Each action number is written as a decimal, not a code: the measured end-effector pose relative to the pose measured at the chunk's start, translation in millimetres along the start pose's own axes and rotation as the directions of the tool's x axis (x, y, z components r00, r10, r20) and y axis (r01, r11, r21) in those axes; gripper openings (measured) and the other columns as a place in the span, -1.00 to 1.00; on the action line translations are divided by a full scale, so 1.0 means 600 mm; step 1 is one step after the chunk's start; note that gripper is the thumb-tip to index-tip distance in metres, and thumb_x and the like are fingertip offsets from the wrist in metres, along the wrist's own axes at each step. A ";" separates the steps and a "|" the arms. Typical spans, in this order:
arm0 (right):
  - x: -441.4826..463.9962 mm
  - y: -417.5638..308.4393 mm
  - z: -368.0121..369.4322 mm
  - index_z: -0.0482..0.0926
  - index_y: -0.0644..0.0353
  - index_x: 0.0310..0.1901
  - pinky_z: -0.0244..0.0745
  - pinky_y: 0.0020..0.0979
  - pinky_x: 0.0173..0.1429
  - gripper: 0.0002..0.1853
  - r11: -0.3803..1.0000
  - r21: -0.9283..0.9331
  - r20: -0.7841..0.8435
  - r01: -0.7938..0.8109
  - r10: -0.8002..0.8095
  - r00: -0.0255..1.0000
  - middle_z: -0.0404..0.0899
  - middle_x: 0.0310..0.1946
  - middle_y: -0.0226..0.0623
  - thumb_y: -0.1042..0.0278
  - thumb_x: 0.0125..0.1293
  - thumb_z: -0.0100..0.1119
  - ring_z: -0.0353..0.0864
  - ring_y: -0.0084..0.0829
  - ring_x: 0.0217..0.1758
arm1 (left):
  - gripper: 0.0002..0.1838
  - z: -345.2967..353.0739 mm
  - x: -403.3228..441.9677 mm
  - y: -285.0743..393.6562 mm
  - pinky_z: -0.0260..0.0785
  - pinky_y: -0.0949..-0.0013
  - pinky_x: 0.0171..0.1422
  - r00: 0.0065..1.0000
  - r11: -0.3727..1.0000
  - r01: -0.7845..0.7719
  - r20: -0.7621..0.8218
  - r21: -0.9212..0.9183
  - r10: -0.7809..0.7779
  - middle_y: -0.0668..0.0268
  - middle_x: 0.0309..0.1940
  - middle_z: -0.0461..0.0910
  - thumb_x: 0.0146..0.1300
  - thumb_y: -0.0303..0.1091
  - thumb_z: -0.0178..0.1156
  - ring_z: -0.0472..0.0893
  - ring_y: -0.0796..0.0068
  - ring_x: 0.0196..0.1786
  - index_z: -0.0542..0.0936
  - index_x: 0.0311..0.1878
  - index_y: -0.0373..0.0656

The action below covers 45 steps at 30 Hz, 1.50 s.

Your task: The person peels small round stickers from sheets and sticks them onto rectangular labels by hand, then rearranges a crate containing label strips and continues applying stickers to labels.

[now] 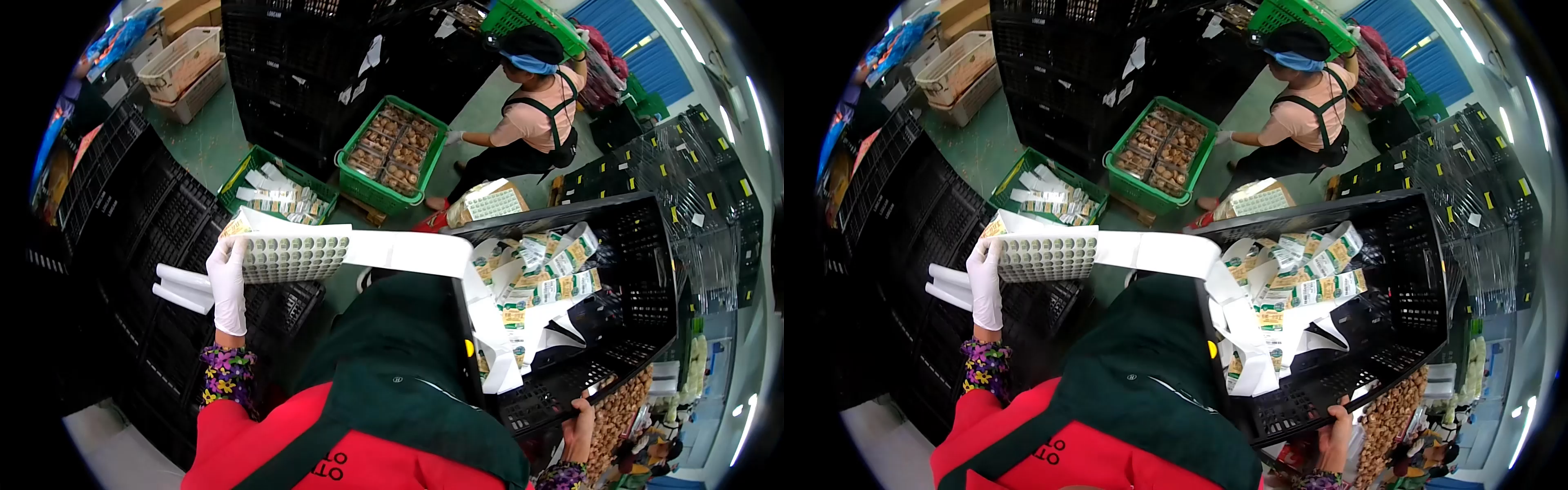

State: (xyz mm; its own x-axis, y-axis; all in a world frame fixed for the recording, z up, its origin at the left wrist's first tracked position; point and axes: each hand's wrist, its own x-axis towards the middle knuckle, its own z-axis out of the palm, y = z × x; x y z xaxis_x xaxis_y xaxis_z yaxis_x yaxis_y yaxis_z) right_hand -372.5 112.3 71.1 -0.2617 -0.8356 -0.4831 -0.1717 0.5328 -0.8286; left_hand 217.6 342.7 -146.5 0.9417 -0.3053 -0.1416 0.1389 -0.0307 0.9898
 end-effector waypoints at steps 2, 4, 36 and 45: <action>0.012 0.015 0.005 0.33 0.15 0.25 0.58 -0.10 -0.17 -0.34 0.999 -0.005 0.148 0.039 -0.038 0.988 0.52 -0.09 -0.26 0.50 -0.03 -0.01 0.57 -0.28 -0.16 | -0.83 0.007 0.000 0.015 0.29 0.59 -0.20 1.000 0.999 -0.021 -0.020 -0.035 0.021 0.45 -0.39 0.58 0.30 -0.36 0.22 0.45 0.72 -0.33 0.61 -0.30 -0.29; 0.019 0.026 0.012 0.35 0.16 0.21 0.59 -0.13 -0.20 -0.36 0.998 -0.008 0.172 0.062 -0.060 0.983 0.53 -0.10 -0.26 0.52 -0.04 -0.03 0.58 -0.28 -0.18 | -0.84 0.010 -0.001 0.023 0.29 0.59 -0.20 0.997 0.998 -0.068 -0.022 0.005 0.069 0.45 -0.39 0.58 0.30 -0.37 0.21 0.45 0.73 -0.33 0.61 -0.29 -0.30; 0.170 0.114 0.006 0.49 0.25 -0.24 0.45 -0.33 -0.32 -0.76 0.968 -0.240 0.131 -0.067 0.101 0.986 0.46 -0.41 -0.32 0.46 -0.02 0.11 0.48 -0.40 -0.35 | -0.54 0.138 -0.033 0.115 0.43 0.32 0.10 0.989 0.942 -0.136 0.093 0.305 0.113 0.16 0.03 0.59 0.43 -0.13 0.02 0.59 0.37 0.00 0.50 0.16 -0.33; 0.124 0.122 -0.009 0.50 0.28 -0.26 0.47 -0.32 -0.29 -0.78 0.988 -0.134 0.124 -0.070 0.087 0.988 0.49 -0.40 -0.32 0.48 -0.01 0.10 0.51 -0.40 -0.34 | -0.55 0.160 -0.035 0.132 0.43 0.31 0.12 0.980 0.941 -0.172 0.144 0.290 0.135 0.16 0.04 0.59 0.43 -0.15 0.01 0.58 0.37 0.02 0.49 0.17 -0.33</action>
State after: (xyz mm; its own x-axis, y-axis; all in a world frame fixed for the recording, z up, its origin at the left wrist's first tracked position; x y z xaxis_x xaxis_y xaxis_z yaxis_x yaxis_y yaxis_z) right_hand -409.9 89.7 -24.1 -0.1562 -0.7960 -0.5848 -0.2789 0.6035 -0.7470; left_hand 179.5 255.0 -63.8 0.8977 -0.4406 -0.0037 -0.1200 -0.2527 0.9601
